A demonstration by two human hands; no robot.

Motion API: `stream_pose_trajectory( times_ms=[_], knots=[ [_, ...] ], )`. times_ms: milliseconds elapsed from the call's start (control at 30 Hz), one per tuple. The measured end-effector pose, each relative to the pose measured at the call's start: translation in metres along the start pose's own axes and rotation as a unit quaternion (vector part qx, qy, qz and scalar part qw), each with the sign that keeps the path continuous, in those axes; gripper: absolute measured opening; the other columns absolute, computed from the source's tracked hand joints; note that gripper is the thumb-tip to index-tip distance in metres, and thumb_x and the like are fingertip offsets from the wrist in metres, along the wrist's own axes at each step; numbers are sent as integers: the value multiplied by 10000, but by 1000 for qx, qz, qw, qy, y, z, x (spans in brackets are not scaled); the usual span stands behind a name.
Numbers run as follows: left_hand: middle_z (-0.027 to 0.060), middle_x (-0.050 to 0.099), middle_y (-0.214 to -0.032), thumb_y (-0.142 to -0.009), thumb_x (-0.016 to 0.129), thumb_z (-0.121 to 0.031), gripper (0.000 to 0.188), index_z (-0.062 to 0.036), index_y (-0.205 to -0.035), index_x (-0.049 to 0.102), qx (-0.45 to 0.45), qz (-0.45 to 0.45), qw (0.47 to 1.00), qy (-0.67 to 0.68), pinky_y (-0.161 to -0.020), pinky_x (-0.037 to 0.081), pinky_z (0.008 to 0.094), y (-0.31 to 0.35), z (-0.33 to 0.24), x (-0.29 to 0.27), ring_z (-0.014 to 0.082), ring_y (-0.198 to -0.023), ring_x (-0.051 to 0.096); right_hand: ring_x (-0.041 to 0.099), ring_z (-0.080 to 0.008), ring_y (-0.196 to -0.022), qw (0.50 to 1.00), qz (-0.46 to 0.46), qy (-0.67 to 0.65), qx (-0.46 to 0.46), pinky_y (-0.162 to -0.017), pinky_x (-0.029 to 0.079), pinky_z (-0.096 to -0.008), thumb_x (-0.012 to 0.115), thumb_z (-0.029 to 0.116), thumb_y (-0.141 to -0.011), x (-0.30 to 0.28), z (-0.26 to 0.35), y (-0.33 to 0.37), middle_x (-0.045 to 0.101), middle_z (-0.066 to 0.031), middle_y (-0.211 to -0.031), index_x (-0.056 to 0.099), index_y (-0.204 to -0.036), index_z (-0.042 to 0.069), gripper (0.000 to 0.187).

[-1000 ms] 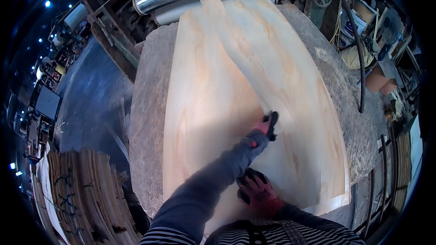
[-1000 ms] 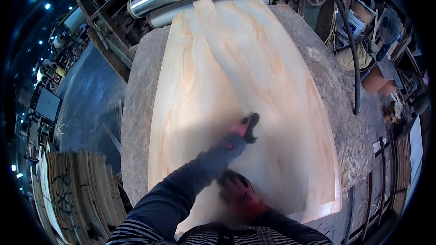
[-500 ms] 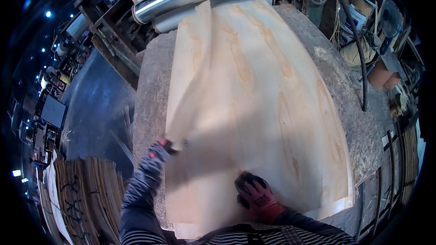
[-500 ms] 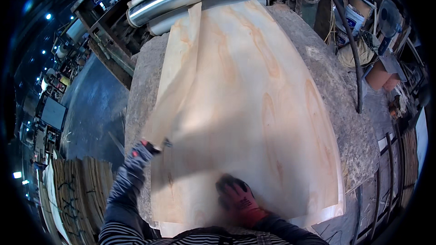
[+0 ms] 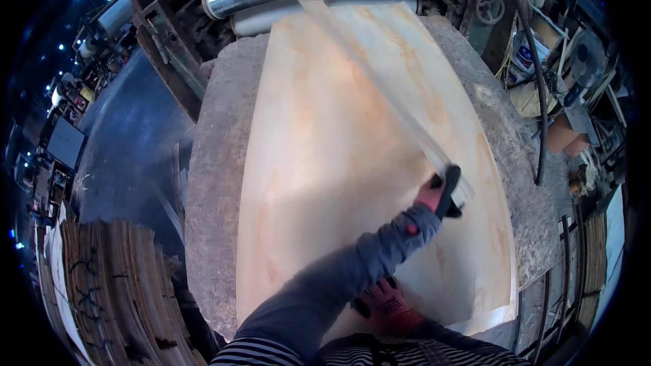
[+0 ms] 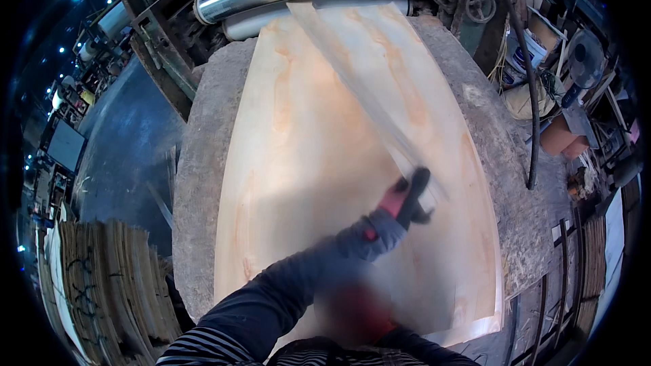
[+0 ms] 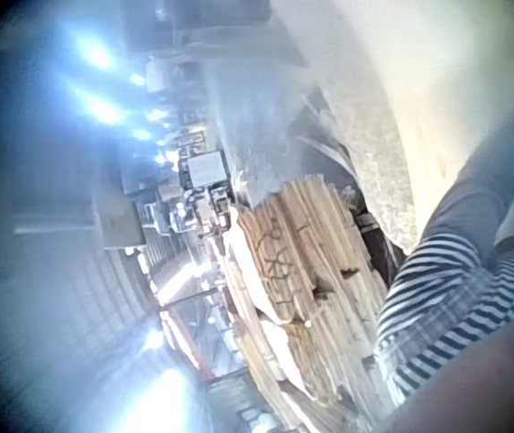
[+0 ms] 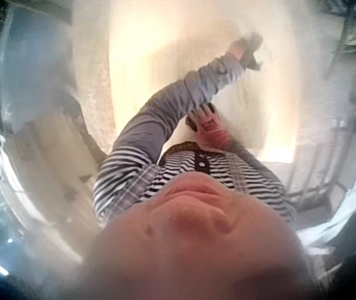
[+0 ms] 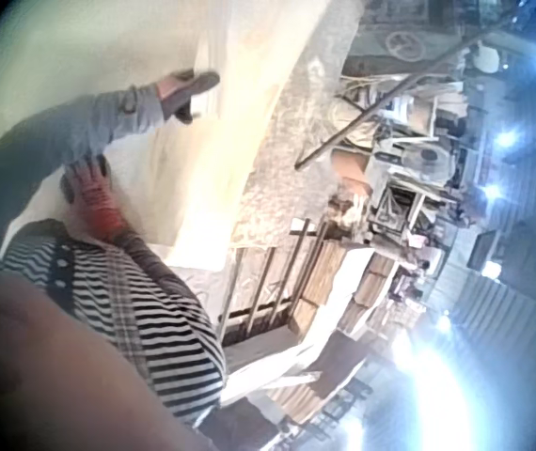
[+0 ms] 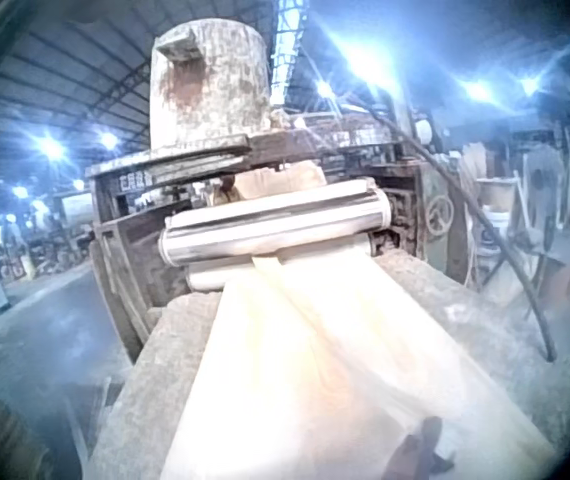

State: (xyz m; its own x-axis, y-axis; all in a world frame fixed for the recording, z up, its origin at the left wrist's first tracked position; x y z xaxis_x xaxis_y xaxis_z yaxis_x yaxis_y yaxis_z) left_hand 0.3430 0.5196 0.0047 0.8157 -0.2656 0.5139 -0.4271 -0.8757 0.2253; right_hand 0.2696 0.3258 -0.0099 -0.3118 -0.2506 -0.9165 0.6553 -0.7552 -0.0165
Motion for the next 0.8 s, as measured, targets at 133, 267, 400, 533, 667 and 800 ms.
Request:
stream_pose_trajectory(
  times_ms=[133,267,400,533,667,800],
  knots=[
    [133,584,-962,-830,519,-365,519,-46,-1225,410,-128,64,977,-161,-702,468,290,76,36,30,170,-762,589,403,-323,-1060,994,81,-71,29,-885,286,-526,535,362,-739,13,-10,3,464,-119,-1103,576,-974,143,324],
    [82,571,-999,-847,504,-256,357,-40,-1131,492,-240,-113,964,-9,-595,494,310,172,31,-88,185,-797,590,397,-320,-1079,983,69,-169,23,-895,277,-525,521,358,-747,7,-10,1,456,-125,-1135,568,-993,140,332],
    [66,592,-945,-812,544,-228,339,-69,-1109,509,-180,-217,948,-147,-547,498,323,268,-18,-188,187,-740,604,381,-341,-1103,996,5,-82,30,-909,263,-526,499,357,-756,-11,-4,-8,432,-127,-1197,512,-1109,146,412],
    [68,451,-1245,-583,665,-233,717,-99,-1236,401,-109,-9,638,-762,-1001,261,363,337,-16,-351,216,-1146,423,371,-355,-1104,998,-10,-50,42,-910,264,-521,504,376,-753,-21,-4,-7,428,-127,-1191,484,-1164,163,463],
    [96,432,-1249,-473,718,-264,837,-134,-1235,397,-40,-76,535,-840,-942,339,348,287,-65,-449,285,-1119,423,367,-343,-1112,999,-17,-40,26,-906,266,-527,510,392,-751,-20,1,-9,427,-123,-1183,490,-1156,167,464],
    [97,613,-836,-635,696,-357,461,-90,-995,587,-163,-444,767,-434,-519,477,327,227,-151,-428,216,-628,588,358,-330,-1117,1000,3,-14,26,-898,270,-533,514,397,-747,-17,-1,-9,420,-115,-1184,502,-1139,169,454]
  ],
)
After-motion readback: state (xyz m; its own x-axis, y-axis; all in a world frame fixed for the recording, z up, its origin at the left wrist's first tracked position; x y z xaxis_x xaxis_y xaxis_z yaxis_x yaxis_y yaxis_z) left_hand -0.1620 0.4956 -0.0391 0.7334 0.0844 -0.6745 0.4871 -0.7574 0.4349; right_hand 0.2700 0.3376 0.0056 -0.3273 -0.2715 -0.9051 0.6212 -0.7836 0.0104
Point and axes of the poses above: each hand's wrist, its own y-axis away from the middle knuckle, its own x-axis out of the palm, z = x × y, the point moved 9 cm from there along -y, towards the middle knuckle
